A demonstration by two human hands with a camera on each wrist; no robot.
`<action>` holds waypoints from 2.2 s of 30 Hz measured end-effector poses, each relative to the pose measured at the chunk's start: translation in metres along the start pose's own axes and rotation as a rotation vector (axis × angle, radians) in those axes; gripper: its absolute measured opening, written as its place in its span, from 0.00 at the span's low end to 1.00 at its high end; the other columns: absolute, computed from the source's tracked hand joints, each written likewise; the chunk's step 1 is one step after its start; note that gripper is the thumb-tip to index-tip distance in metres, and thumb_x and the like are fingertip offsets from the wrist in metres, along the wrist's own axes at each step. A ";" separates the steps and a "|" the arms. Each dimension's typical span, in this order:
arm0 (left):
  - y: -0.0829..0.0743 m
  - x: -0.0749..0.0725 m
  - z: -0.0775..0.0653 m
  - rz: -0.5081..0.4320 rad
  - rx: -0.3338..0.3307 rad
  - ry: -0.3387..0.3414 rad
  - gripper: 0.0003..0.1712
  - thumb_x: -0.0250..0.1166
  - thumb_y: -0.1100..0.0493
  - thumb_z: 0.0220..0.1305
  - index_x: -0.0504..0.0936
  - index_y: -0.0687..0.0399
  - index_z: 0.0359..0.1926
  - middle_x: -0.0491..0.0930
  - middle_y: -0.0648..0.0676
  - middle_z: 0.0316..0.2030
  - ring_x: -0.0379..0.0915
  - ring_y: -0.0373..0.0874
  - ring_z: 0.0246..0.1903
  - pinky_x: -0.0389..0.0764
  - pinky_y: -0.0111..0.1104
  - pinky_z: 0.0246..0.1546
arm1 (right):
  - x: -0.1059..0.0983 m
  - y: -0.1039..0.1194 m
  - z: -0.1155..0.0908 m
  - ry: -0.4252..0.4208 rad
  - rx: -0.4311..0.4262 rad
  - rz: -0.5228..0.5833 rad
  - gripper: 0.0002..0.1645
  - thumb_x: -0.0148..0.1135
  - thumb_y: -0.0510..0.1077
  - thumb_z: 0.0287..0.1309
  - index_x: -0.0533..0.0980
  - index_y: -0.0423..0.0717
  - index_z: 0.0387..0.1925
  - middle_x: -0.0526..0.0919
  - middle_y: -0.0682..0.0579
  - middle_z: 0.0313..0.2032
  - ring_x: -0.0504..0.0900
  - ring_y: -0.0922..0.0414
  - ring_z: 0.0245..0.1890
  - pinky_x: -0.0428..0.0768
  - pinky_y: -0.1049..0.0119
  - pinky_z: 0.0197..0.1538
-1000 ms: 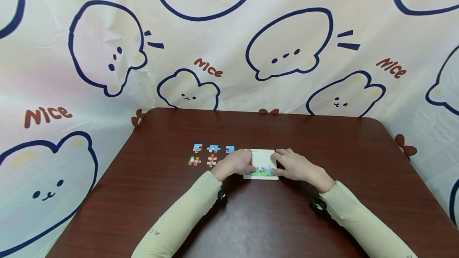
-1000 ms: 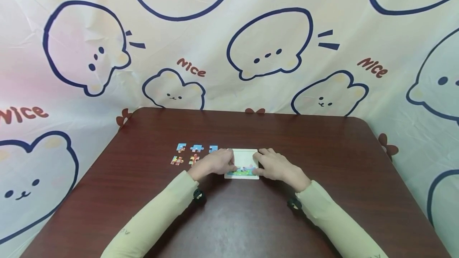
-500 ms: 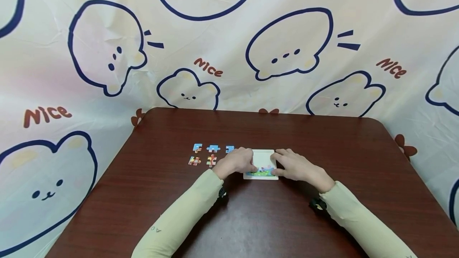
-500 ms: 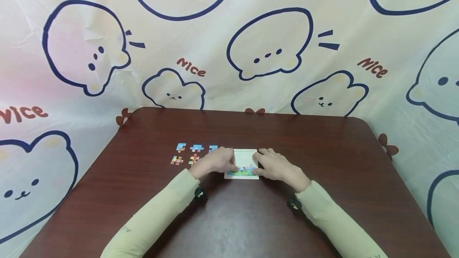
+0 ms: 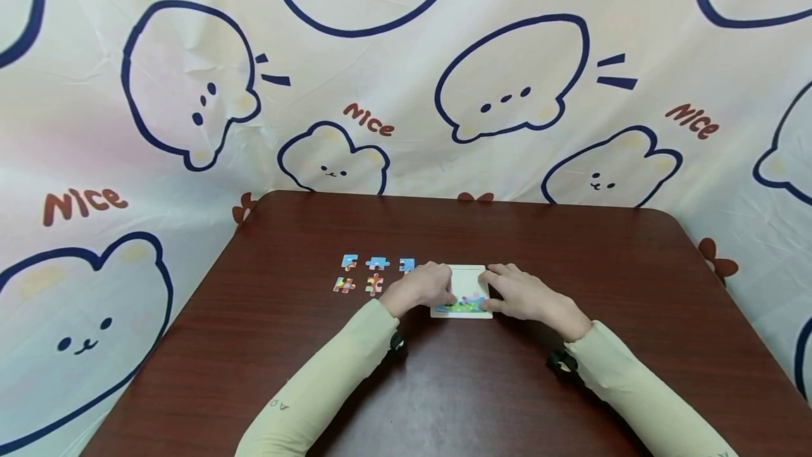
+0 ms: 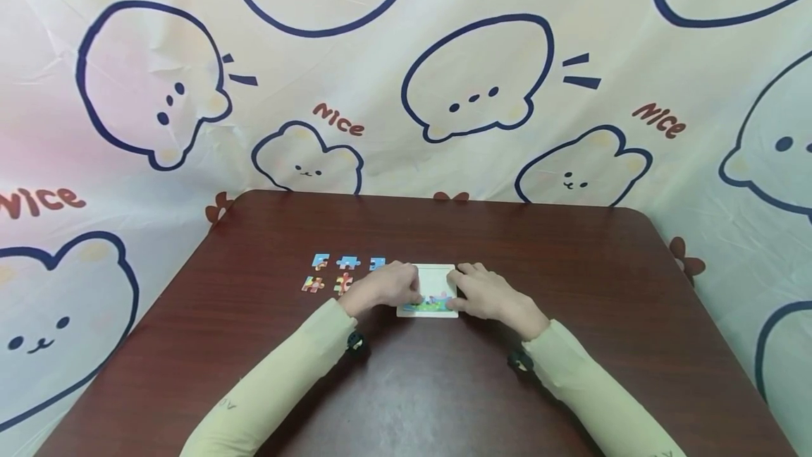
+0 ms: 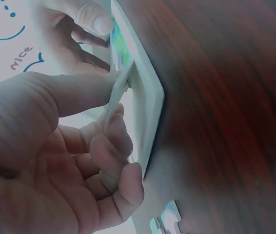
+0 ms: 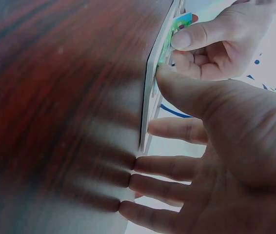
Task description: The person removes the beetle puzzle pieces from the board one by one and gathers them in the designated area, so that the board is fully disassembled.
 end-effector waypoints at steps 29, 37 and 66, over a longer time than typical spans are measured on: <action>0.016 -0.012 -0.017 -0.234 0.099 -0.110 0.06 0.63 0.57 0.68 0.82 0.52 0.42 0.82 0.49 0.35 0.72 0.41 0.29 0.73 0.31 0.32 | -0.003 0.001 0.001 0.017 0.029 0.019 0.25 0.64 0.57 0.62 0.74 0.48 0.54 0.69 0.37 0.65 0.70 0.39 0.61 0.75 0.43 0.54; 0.031 -0.021 -0.027 -0.342 0.062 -0.162 0.06 0.67 0.55 0.65 0.80 0.50 0.39 0.81 0.48 0.30 0.73 0.42 0.26 0.74 0.32 0.28 | -0.002 -0.001 0.000 0.024 0.041 0.018 0.23 0.64 0.57 0.62 0.74 0.50 0.52 0.69 0.38 0.65 0.70 0.40 0.61 0.75 0.44 0.53; 0.110 -0.022 -0.075 -0.423 -0.072 -0.191 0.03 0.60 0.61 0.70 0.80 0.53 0.39 0.79 0.52 0.30 0.70 0.43 0.25 0.71 0.33 0.26 | -0.001 0.000 -0.002 0.022 0.025 0.038 0.22 0.63 0.57 0.62 0.74 0.52 0.52 0.68 0.38 0.66 0.70 0.41 0.62 0.75 0.46 0.50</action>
Point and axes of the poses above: each hand's wrist, its own z-axis towards the middle knuckle, its own x-axis out of the palm, y = z × x, the point moved 5 cm from there along z, towards the middle knuckle
